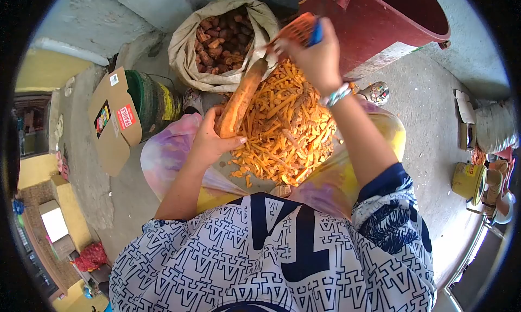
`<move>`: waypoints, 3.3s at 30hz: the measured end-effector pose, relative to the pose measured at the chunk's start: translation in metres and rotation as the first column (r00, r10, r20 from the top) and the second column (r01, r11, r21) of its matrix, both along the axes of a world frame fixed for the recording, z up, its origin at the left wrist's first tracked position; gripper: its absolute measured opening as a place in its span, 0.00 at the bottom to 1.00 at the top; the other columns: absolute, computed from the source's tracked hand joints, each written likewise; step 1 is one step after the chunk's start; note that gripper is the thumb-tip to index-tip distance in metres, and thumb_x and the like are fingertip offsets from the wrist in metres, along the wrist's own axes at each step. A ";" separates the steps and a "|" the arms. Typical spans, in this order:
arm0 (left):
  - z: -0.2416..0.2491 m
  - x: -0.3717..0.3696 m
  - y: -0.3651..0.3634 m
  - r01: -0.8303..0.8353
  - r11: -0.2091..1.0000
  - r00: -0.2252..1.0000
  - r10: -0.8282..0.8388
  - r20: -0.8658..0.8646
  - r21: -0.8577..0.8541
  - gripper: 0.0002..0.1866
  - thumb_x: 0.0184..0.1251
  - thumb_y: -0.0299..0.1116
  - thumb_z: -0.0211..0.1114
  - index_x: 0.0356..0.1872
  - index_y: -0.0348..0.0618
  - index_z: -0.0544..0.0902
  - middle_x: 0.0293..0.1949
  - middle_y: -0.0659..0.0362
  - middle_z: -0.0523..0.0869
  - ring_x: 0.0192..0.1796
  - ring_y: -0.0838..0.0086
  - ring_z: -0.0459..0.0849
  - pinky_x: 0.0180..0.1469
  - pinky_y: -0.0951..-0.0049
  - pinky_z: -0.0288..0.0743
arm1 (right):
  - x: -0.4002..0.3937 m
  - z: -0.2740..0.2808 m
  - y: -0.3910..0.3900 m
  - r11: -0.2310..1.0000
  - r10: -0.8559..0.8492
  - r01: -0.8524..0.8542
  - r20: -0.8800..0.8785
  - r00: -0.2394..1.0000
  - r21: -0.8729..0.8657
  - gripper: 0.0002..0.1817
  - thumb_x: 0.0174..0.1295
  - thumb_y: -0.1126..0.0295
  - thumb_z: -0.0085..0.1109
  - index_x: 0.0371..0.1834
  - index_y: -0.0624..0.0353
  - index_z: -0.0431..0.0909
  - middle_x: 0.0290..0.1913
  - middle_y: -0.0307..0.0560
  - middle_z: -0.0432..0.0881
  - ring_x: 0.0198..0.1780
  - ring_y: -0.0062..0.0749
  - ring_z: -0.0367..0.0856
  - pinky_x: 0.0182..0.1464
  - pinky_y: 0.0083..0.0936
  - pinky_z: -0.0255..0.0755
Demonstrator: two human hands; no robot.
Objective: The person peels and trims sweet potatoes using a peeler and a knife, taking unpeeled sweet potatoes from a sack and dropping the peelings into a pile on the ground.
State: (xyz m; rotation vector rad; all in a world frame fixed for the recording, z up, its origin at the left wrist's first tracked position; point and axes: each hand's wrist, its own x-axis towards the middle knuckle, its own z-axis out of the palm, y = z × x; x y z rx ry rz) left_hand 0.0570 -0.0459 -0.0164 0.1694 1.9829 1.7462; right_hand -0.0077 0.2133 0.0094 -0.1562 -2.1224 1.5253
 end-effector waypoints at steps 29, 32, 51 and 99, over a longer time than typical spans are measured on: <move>0.012 0.004 0.006 -0.312 0.811 0.751 -0.108 -0.651 -0.494 0.25 0.39 0.24 0.67 0.45 0.31 0.74 0.37 0.44 0.81 0.39 0.52 0.80 0.42 0.62 0.74 | 0.002 -0.015 0.015 0.978 -0.206 0.207 0.089 0.974 0.003 0.26 0.43 0.70 0.74 0.42 0.64 0.69 0.34 0.47 0.80 0.33 0.27 0.79 0.35 0.24 0.75; 0.009 0.003 0.007 -0.286 0.830 0.732 -0.133 -0.668 -0.478 0.25 0.40 0.25 0.69 0.44 0.30 0.75 0.34 0.45 0.82 0.37 0.54 0.81 0.40 0.64 0.75 | 0.033 -0.017 -0.043 0.996 0.024 -0.026 -0.023 0.999 -0.086 0.26 0.42 0.70 0.75 0.41 0.63 0.68 0.35 0.46 0.79 0.34 0.25 0.77 0.36 0.23 0.74; 0.020 -0.003 -0.001 -0.312 0.851 0.703 -0.091 -0.705 -0.422 0.24 0.46 0.32 0.73 0.44 0.32 0.76 0.33 0.52 0.82 0.35 0.64 0.81 0.38 0.69 0.74 | 0.010 0.010 0.026 0.949 -0.215 0.189 0.084 0.973 0.251 0.27 0.45 0.68 0.73 0.47 0.60 0.69 0.34 0.48 0.82 0.36 0.30 0.81 0.40 0.27 0.75; -0.012 0.012 0.017 -0.138 0.983 0.909 0.077 0.409 0.121 0.16 0.49 0.27 0.70 0.40 0.35 0.79 0.29 0.65 0.80 0.28 0.84 0.76 0.30 0.81 0.71 | 0.077 -0.142 0.024 0.712 0.276 -0.669 0.794 0.542 0.210 0.31 0.31 0.62 0.76 0.43 0.61 0.77 0.37 0.51 0.83 0.40 0.40 0.81 0.43 0.31 0.75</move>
